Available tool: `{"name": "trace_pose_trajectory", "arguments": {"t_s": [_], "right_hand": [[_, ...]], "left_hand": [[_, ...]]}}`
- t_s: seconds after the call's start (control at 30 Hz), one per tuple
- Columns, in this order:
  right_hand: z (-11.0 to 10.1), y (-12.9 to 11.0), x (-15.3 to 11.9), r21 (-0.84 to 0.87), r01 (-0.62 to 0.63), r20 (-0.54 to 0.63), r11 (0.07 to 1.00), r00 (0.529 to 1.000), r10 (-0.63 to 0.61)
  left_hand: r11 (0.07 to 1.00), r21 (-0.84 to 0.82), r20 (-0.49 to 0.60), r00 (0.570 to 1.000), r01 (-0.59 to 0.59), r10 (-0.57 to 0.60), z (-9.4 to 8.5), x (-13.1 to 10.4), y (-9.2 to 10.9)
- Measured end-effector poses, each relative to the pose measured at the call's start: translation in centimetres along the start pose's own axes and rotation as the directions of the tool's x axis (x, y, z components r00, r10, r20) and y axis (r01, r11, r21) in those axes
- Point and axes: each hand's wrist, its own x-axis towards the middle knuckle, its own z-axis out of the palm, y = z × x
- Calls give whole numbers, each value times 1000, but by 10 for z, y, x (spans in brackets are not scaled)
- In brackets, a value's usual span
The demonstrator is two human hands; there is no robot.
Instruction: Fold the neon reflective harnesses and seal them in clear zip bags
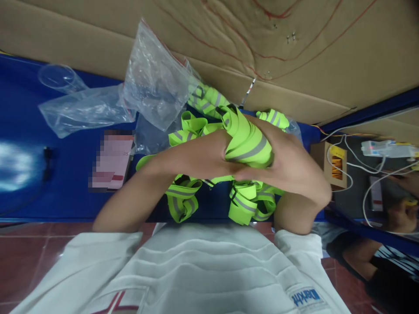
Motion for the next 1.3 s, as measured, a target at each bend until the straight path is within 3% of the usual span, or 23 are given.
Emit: {"name": "trace_pose_trajectory", "arguments": {"t_s": [0.13,0.23,0.3,0.4,0.53,0.63,0.77,0.87,1.0,1.07,1.17,1.3], "right_hand": [[8,-6,7,-12,-131,-136,991,982,129],[5,-9,7,80,-183,-196,980,961,196],[-1,-9,4,126,-205,-318,971,919,235],[-8,-9,-1,179,-213,-471,960,838,274],[-8,-5,-2,345,-182,-412,921,852,323],[-1,2,3,522,-119,-375,845,857,353],[9,17,12,616,-167,-256,770,881,397],[15,22,18,577,-202,-232,791,888,396],[20,19,22,335,-109,-533,936,797,284],[19,15,20,166,-100,-603,981,777,181],[9,6,12,34,-74,-577,997,813,80],[-10,-20,-3,-73,36,-457,997,887,-66]], "left_hand": [[991,-112,-3,997,71,-72,0,6,-6],[955,-286,86,995,81,-58,4,13,-9],[926,-364,154,987,102,-49,8,17,-11],[916,-384,170,984,117,-55,14,21,-14],[957,-261,160,983,129,-89,13,17,-12],[980,-64,63,981,188,-184,7,11,-9],[997,-4,98,992,78,-78,2,6,-5],[999,-23,99,995,-31,33,0,7,-6],[999,-22,72,997,-38,40,-1,11,-11],[998,-12,65,996,-55,56,-2,11,-11],[996,-24,50,995,-84,85,-5,3,1],[990,27,28,990,-142,141,-11,-23,32]]}}
